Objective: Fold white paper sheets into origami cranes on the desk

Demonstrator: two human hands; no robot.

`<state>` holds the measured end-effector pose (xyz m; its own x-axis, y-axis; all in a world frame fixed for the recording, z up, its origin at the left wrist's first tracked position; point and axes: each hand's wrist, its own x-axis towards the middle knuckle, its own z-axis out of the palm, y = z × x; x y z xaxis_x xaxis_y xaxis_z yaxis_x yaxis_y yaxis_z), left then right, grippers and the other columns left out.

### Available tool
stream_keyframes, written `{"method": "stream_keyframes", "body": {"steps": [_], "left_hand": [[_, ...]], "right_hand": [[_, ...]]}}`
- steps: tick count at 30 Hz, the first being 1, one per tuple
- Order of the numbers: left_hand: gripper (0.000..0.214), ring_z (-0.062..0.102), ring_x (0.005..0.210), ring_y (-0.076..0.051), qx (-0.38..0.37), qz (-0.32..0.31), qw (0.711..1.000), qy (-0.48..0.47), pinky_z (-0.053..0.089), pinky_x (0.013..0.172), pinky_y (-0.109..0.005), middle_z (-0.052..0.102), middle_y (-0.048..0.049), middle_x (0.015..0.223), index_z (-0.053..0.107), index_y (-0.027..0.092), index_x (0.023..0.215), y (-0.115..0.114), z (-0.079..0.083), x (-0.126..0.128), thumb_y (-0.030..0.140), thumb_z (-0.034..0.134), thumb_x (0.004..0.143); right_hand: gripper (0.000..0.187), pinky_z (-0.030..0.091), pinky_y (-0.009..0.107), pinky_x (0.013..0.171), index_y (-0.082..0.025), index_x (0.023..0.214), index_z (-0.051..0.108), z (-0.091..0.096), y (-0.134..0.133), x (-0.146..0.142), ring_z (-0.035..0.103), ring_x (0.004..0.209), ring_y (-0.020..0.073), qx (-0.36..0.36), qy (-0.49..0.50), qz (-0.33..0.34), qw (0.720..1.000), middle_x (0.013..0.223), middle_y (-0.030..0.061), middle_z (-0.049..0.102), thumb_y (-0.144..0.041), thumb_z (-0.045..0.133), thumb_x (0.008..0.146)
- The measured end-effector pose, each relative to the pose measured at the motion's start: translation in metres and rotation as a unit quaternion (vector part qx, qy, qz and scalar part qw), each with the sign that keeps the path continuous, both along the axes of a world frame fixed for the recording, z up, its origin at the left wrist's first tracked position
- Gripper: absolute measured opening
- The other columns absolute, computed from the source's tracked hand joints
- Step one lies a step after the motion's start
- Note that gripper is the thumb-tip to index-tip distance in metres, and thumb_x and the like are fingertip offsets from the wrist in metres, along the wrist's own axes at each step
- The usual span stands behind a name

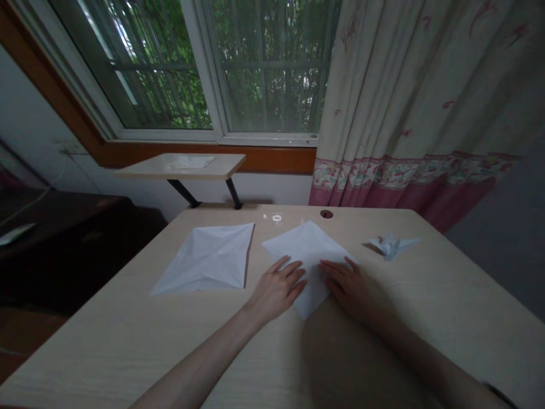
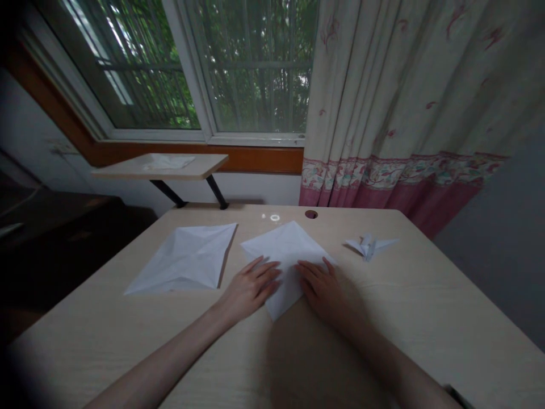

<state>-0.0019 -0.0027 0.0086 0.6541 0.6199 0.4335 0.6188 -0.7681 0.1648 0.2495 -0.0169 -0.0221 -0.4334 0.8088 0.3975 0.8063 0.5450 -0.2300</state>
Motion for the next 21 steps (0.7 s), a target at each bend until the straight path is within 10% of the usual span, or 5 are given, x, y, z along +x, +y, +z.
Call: {"method": "stream_keyframes", "body": {"steps": [14,21], "left_hand": [[0.038,0.061,0.123,-0.024,0.007,0.074,0.997,0.015,0.029,0.120,-0.050,0.063,-0.0125,0.134,0.065,0.017,0.119,0.003,-0.001,-0.001,0.043,0.042,0.102],[0.077,0.057,0.127,-0.031,-0.003,0.035,0.999,0.037,0.017,0.122,-0.057,0.053,-0.0141,0.145,0.054,0.016,0.135,-0.002,0.000,-0.004,0.072,0.060,0.081]], "right_hand": [[0.037,0.034,0.050,0.118,-0.027,0.128,0.064,0.019,-0.006,-0.004,0.068,0.110,0.0200,-0.017,0.026,0.024,0.999,0.121,0.0020,0.073,-0.019,0.042,0.099],[0.035,0.045,0.045,0.109,-0.027,0.125,0.066,0.028,-0.010,-0.003,0.069,0.108,0.0199,-0.037,0.042,0.111,0.992,0.118,0.0027,0.074,-0.019,0.047,0.096]]}}
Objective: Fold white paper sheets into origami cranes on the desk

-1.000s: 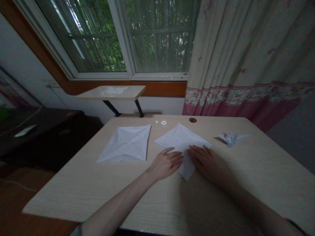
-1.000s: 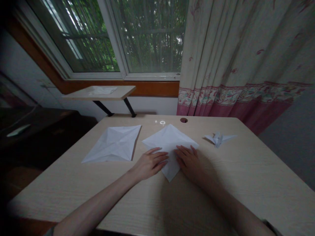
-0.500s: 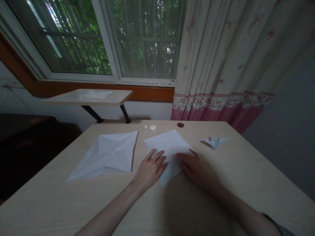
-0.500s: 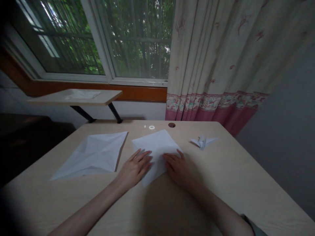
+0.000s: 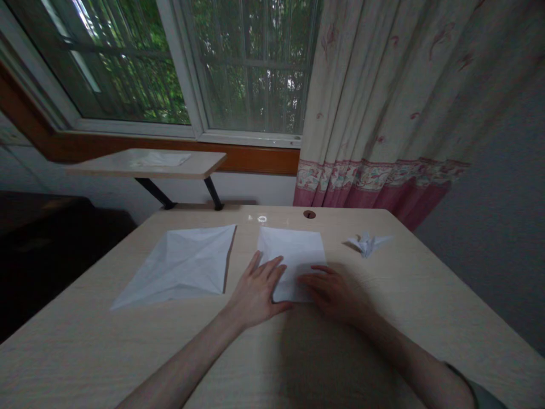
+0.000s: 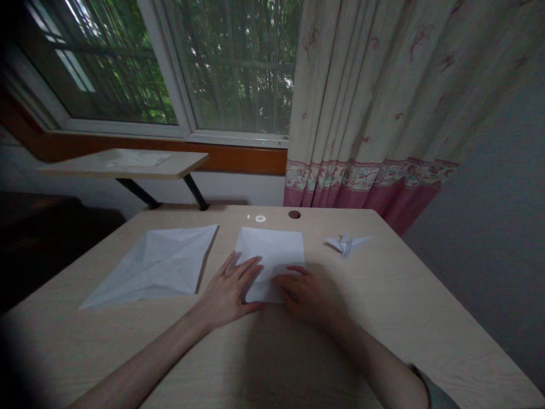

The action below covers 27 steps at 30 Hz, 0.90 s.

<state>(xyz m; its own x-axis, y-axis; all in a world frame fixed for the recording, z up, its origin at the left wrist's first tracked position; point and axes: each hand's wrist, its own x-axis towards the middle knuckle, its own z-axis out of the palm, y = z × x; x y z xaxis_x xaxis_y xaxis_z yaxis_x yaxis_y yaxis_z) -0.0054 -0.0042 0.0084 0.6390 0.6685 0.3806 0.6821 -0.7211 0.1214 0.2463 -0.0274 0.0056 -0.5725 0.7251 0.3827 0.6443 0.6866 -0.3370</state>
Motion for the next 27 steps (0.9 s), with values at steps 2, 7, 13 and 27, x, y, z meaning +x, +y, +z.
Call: {"method": "stream_keyframes", "body": {"steps": [2,7,13,27], "left_hand": [[0.074,0.057,0.126,-0.031,0.000,-0.015,1.000,-0.003,0.016,0.122,-0.058,0.053,-0.0134,0.146,0.054,0.017,0.133,0.0001,0.0007,-0.0009,0.070,0.062,0.081],[0.036,0.059,0.123,-0.025,0.006,-0.089,0.996,-0.010,0.032,0.118,-0.049,0.062,-0.0077,0.136,0.063,0.020,0.113,0.0034,0.0009,-0.0034,0.050,0.060,0.093],[0.021,0.067,0.104,-0.020,0.033,-0.141,0.989,-0.043,0.048,0.100,-0.038,0.072,-0.0033,0.115,0.066,0.019,0.099,0.0043,-0.0015,-0.0025,0.035,0.052,0.101],[0.019,0.071,0.090,-0.021,0.033,0.004,0.999,-0.033,0.052,0.079,-0.036,0.074,-0.0041,0.105,0.063,0.018,0.101,0.0068,-0.0043,-0.0006,0.026,0.046,0.103]], "right_hand": [[0.034,0.047,0.044,0.106,-0.026,0.123,0.067,-0.0004,0.0004,0.0010,0.070,0.106,0.0201,0.000,0.005,0.005,1.000,0.116,0.0032,0.075,-0.020,0.048,0.096],[0.032,0.052,0.040,0.098,-0.025,0.122,0.068,-0.0016,0.0016,0.0026,0.070,0.104,0.0203,-0.006,0.009,-0.007,1.000,0.114,0.0040,0.075,-0.021,0.048,0.097],[0.029,0.045,0.044,0.107,-0.027,0.120,0.068,-0.0006,0.0014,0.0042,0.069,0.106,0.0194,0.016,0.013,0.005,1.000,0.114,0.0018,0.076,-0.026,0.049,0.098],[0.020,0.038,0.051,0.112,-0.027,0.108,0.072,-0.0006,0.0003,0.0064,0.074,0.089,0.0202,0.083,0.024,-0.008,0.996,0.100,0.0013,0.079,-0.035,0.061,0.093]]}}
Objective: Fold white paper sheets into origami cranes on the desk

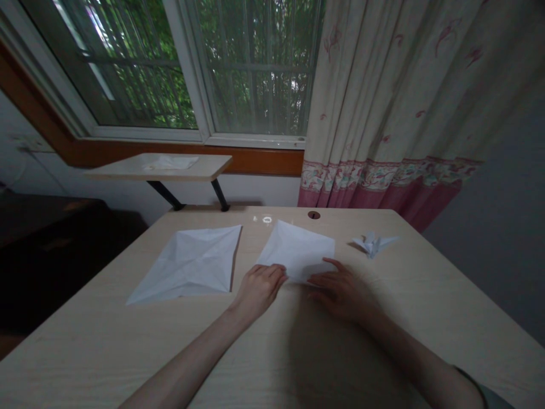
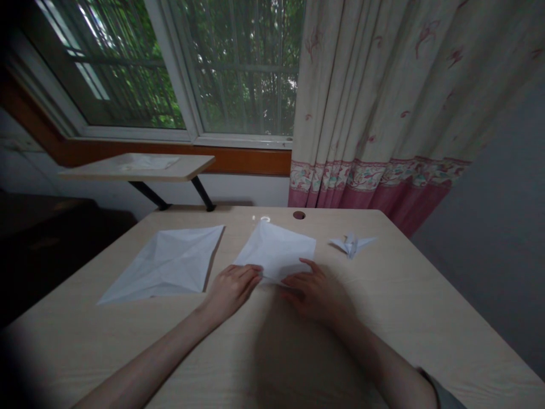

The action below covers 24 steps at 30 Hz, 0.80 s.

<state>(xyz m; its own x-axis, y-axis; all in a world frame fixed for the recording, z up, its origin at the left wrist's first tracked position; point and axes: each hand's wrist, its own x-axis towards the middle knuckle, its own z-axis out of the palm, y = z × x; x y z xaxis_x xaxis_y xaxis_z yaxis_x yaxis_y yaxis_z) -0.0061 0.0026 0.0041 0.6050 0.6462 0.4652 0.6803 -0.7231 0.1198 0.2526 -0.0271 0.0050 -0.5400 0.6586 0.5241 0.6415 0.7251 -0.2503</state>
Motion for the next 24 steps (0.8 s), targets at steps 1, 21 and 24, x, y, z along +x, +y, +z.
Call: {"method": "stream_keyframes", "body": {"steps": [1,21,24], "left_hand": [[0.019,0.071,0.089,-0.021,-0.005,0.007,1.000,-0.003,0.052,0.078,-0.035,0.074,-0.0040,0.105,0.063,0.018,0.102,0.000,0.000,0.000,0.026,0.046,0.103],[0.029,0.067,0.085,-0.018,-0.008,-0.043,0.998,-0.052,0.051,0.083,-0.033,0.072,-0.0029,0.093,0.061,0.018,0.096,-0.002,0.008,0.002,0.028,0.036,0.106],[0.028,0.065,0.085,-0.019,-0.013,-0.050,0.997,-0.054,0.052,0.081,-0.033,0.072,-0.0033,0.093,0.061,0.017,0.095,-0.004,0.009,0.002,0.028,0.038,0.105]], "right_hand": [[0.019,0.039,0.051,0.111,-0.027,0.108,0.072,-0.002,0.001,0.000,0.074,0.088,0.0204,0.005,0.002,-0.011,1.000,0.099,0.0014,0.079,-0.033,0.061,0.093],[0.027,0.056,0.039,0.076,-0.023,0.098,0.063,-0.031,0.015,0.008,0.067,0.081,0.0236,-0.006,0.173,-0.245,0.954,0.096,0.0096,0.069,-0.048,0.061,0.090],[0.028,0.056,0.041,0.079,-0.024,0.110,0.060,-0.030,0.015,0.007,0.066,0.082,0.0234,0.012,0.184,-0.222,0.957,0.102,0.0098,0.069,-0.046,0.059,0.093]]}}
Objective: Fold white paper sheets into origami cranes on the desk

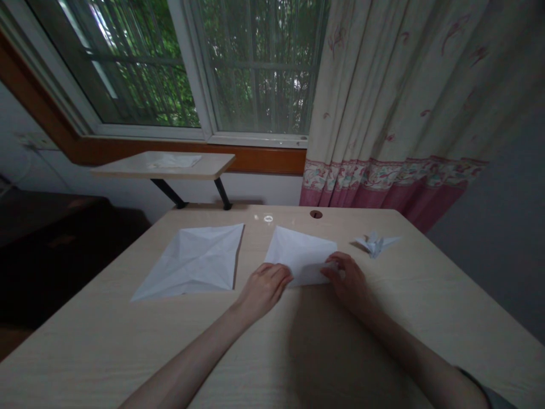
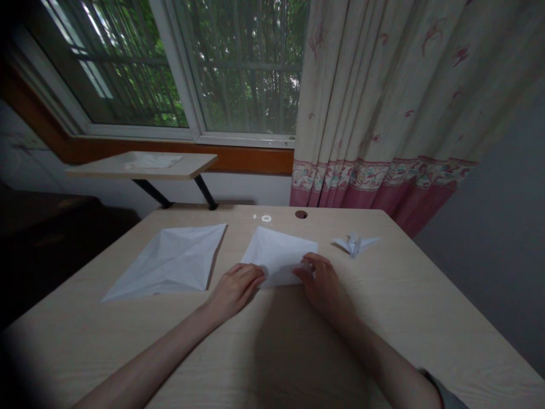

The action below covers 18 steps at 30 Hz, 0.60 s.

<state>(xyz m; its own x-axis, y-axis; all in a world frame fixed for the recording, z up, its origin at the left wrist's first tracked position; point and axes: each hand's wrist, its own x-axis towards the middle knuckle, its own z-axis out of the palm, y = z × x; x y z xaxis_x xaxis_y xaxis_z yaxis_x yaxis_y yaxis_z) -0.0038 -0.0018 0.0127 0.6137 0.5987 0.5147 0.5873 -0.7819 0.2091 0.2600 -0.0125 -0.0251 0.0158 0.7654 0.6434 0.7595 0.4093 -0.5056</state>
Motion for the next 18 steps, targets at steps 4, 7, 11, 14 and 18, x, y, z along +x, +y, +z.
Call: {"method": "stream_keyframes", "body": {"steps": [4,7,11,14,18], "left_hand": [[0.024,0.065,0.086,-0.019,-0.016,-0.013,1.000,-0.017,0.053,0.082,-0.033,0.072,-0.0038,0.095,0.063,0.017,0.097,-0.004,0.002,0.001,0.026,0.042,0.104],[0.026,0.066,0.089,-0.018,-0.041,-0.026,0.998,-0.039,0.052,0.085,-0.033,0.073,-0.0037,0.095,0.065,0.017,0.097,-0.006,0.001,0.003,0.026,0.042,0.104],[0.030,0.067,0.088,-0.017,-0.072,-0.022,0.994,-0.084,0.052,0.086,-0.033,0.074,-0.0029,0.092,0.068,0.019,0.093,-0.008,-0.001,0.006,0.029,0.042,0.104],[0.029,0.067,0.089,-0.017,-0.088,-0.018,0.991,-0.099,0.052,0.086,-0.033,0.074,-0.0025,0.092,0.068,0.019,0.091,-0.008,-0.001,0.006,0.030,0.044,0.103],[0.025,0.067,0.090,-0.017,-0.094,-0.025,0.992,-0.085,0.050,0.089,-0.034,0.074,-0.0020,0.095,0.066,0.019,0.092,-0.007,0.001,0.005,0.029,0.045,0.103]], "right_hand": [[0.039,0.050,0.048,0.095,-0.027,0.132,0.049,0.007,-0.001,-0.004,0.062,0.109,0.0284,0.055,-0.032,0.027,0.998,0.118,0.0113,0.065,-0.040,0.057,0.096],[0.045,0.044,0.052,0.103,-0.027,0.139,0.042,0.014,-0.003,-0.009,0.056,0.120,0.0298,0.102,-0.083,0.026,0.991,0.127,0.0126,0.060,-0.036,0.055,0.097],[0.042,0.037,0.054,0.109,-0.024,0.136,0.045,0.021,-0.007,-0.015,0.054,0.121,0.0284,0.144,-0.157,0.037,0.976,0.129,0.0124,0.059,-0.028,0.057,0.097],[0.033,0.035,0.053,0.110,-0.026,0.129,0.052,0.022,-0.009,-0.017,0.054,0.121,0.0269,0.145,-0.190,0.045,0.970,0.129,0.0105,0.061,-0.023,0.056,0.097],[0.027,0.031,0.053,0.111,-0.028,0.123,0.058,0.021,-0.011,-0.017,0.051,0.125,0.0270,0.121,-0.223,0.060,0.966,0.134,0.0088,0.059,-0.021,0.054,0.097]]}}
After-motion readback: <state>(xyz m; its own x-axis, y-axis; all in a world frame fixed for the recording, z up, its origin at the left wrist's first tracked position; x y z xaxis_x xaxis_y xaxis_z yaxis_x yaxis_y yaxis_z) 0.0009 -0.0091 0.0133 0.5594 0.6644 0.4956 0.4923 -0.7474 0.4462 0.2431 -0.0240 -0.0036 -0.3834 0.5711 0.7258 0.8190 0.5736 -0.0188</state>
